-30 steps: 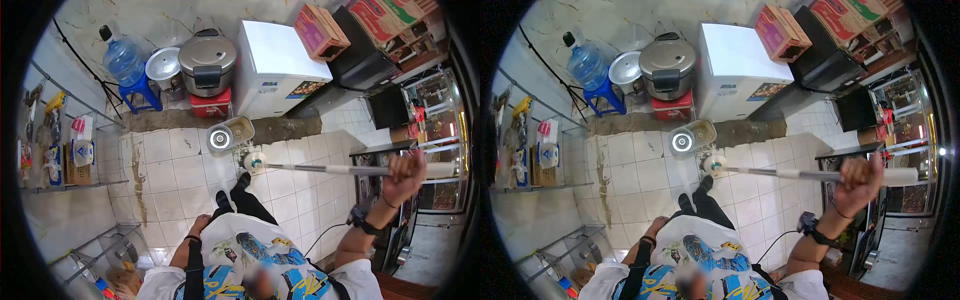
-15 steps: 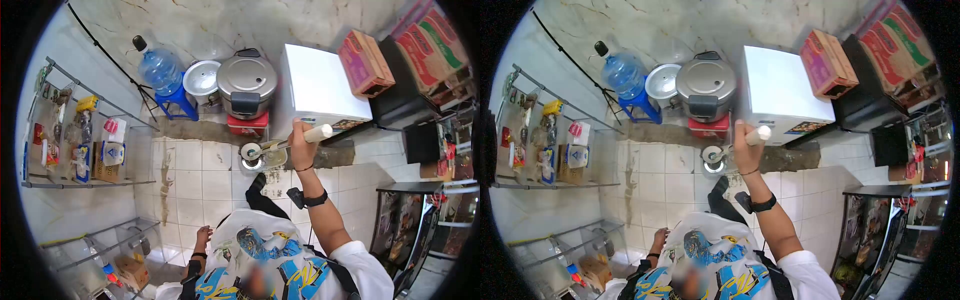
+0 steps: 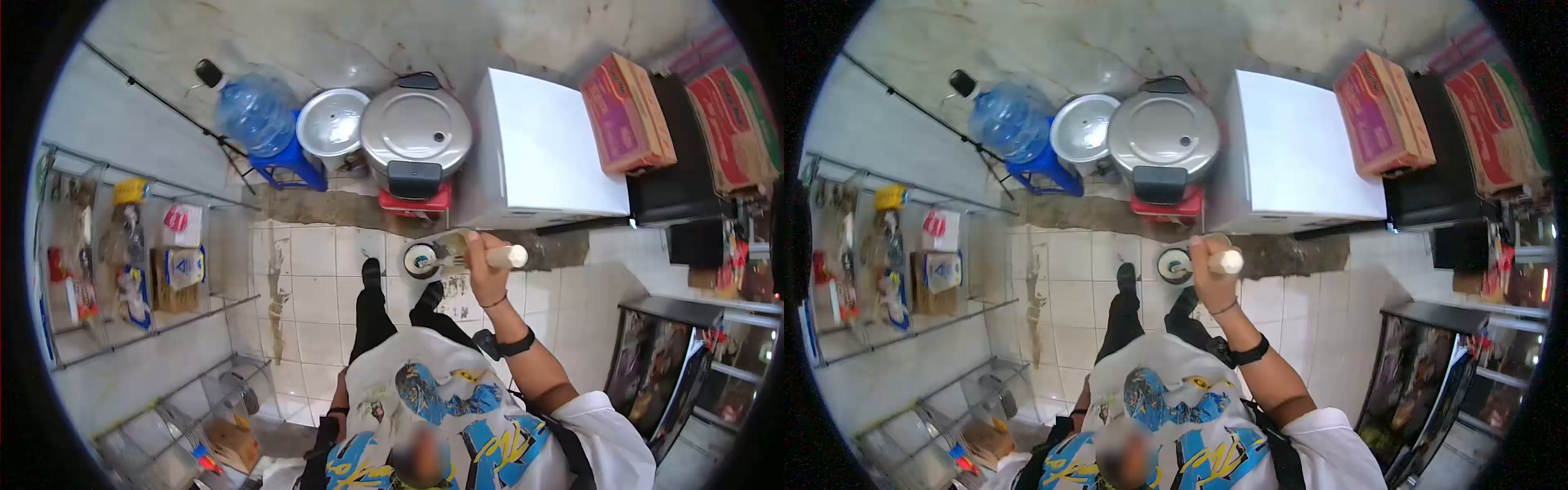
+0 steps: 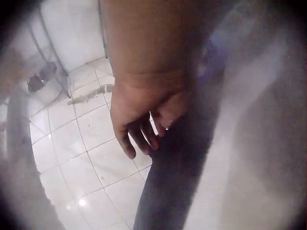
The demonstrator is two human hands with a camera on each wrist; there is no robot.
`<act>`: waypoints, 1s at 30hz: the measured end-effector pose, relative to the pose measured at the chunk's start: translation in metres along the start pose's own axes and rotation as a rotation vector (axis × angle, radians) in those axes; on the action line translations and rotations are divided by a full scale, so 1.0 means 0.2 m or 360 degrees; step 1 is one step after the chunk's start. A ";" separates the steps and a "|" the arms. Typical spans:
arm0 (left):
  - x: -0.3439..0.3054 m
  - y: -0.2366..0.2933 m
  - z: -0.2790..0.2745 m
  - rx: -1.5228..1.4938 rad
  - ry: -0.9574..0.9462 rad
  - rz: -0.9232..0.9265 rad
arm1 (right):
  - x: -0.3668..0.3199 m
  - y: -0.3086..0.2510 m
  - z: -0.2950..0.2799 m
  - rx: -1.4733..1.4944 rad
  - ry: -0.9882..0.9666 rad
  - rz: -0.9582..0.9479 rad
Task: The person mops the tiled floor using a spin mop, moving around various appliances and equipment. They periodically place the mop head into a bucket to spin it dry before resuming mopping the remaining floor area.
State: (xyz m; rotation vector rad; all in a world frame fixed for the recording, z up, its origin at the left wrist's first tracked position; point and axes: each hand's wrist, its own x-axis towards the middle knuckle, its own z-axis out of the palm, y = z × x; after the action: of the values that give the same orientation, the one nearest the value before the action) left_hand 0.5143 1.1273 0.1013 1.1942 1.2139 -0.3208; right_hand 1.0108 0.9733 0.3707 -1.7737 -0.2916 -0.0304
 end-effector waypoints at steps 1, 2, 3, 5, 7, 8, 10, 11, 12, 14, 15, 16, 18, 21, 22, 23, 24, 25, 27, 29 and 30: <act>0.08 0.06 -0.03 0.0042 -0.0052 0.0005 | 0.01 0.03 0.00 0.0043 -0.0099 0.0059; 0.18 0.13 -0.07 0.0078 -0.0108 0.0010 | 0.03 0.06 0.03 0.0028 -0.0045 0.0091; 0.28 0.22 -0.10 0.0108 -0.0169 0.0013 | 0.05 0.07 0.08 0.0010 0.0016 0.0120; 0.53 0.40 -0.19 0.0123 -0.0283 -0.0022 | 0.16 0.03 0.16 0.0013 0.0181 0.0185; 0.92 0.53 -0.29 0.0299 -0.0400 -0.0145 | 0.31 0.09 0.21 -0.0101 0.0230 0.0226; 1.16 0.57 -0.35 0.0447 -0.0483 -0.0205 | 0.37 0.06 0.24 -0.0110 0.0253 0.0319; 1.33 0.91 -0.34 0.0548 -0.0354 0.0179 | 0.40 0.05 0.29 -0.0011 0.0389 0.0423; 1.35 1.15 -0.27 0.0818 -0.0230 0.0211 | 0.40 0.07 0.32 -0.0024 0.0412 0.0416; 1.43 1.27 -0.24 0.0952 -0.0232 0.0431 | 0.40 0.09 0.33 -0.0025 0.0570 0.0308; 1.34 1.66 -0.07 0.0905 -0.0130 0.0565 | 0.39 0.21 0.28 0.0052 0.0634 0.0398; 1.41 1.66 -0.01 0.0772 -0.0227 0.0692 | 0.35 0.16 0.25 0.0055 0.0678 0.0425; 1.50 1.68 0.04 0.0631 -0.0322 0.0821 | 0.30 0.05 0.23 -0.0068 0.0635 0.0463; 1.38 1.82 0.20 0.0599 -0.0439 0.0771 | 0.19 -0.02 0.26 0.0190 0.0702 0.0495; 1.22 1.84 0.38 0.0616 -0.0701 0.0901 | 0.05 0.07 0.24 0.0078 0.0877 0.0394; 1.23 1.77 0.40 0.0911 -0.0768 0.0803 | 0.05 0.06 0.20 0.0075 0.0893 0.0467; 1.18 1.76 0.43 0.1207 -0.0830 0.0707 | 0.07 -0.01 0.17 0.0075 0.0910 0.0537; 1.20 1.74 0.43 0.1229 -0.0850 0.0709 | 0.07 -0.13 0.15 0.0117 0.0945 0.0553; 1.21 1.71 0.44 0.1486 -0.1131 0.0686 | 0.05 -0.14 0.14 0.0114 0.0965 0.0557; 1.20 1.74 0.45 0.1761 -0.1430 0.0652 | 0.01 -0.16 0.11 0.0292 0.1041 0.0508; 1.19 1.80 0.44 0.1796 -0.1397 0.0410 | -0.04 -0.02 0.10 0.0277 0.1050 0.0623; 1.25 1.77 0.41 0.1650 -0.1355 0.0474 | -0.03 -0.05 0.10 0.0233 0.1003 0.0666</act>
State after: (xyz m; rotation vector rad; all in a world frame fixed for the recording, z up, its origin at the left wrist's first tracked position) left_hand 0.9193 1.2993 0.0685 1.7914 0.0454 -1.1765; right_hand 1.0010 0.9938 0.3740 -1.5596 0.5185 -0.2556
